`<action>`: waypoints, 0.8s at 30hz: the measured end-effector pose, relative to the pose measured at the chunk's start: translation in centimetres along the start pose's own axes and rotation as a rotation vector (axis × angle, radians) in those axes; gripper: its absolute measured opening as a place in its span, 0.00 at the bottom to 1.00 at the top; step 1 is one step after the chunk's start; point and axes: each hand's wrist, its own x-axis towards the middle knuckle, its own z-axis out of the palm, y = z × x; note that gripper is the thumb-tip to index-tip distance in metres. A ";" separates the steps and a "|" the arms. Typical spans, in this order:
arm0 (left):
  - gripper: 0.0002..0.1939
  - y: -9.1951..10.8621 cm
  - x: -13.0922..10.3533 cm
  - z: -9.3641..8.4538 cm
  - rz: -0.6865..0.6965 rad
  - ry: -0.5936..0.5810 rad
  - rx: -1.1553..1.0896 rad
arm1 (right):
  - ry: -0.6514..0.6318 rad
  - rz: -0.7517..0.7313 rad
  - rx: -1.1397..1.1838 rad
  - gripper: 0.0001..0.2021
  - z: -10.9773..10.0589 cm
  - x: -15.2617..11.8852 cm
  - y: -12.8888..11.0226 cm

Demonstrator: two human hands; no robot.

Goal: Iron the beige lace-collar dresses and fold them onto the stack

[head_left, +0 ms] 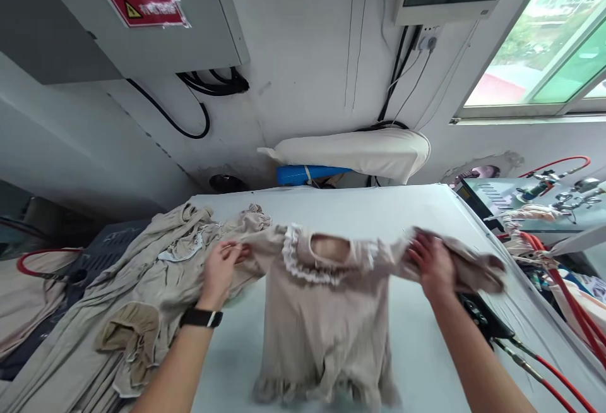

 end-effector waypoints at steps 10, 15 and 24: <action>0.42 -17.7 -12.9 -1.6 0.018 -0.529 0.712 | -0.308 -0.253 -0.741 0.33 0.6 -14.4 22.3; 0.21 -17.1 -12.9 3.3 0.024 -0.389 0.902 | -0.166 -0.049 -1.091 0.27 7.2 -13.1 20.0; 0.15 -13.9 -10.7 -3.6 0.239 -0.598 0.744 | -0.372 -0.209 -0.938 0.21 -4.2 -10.5 18.9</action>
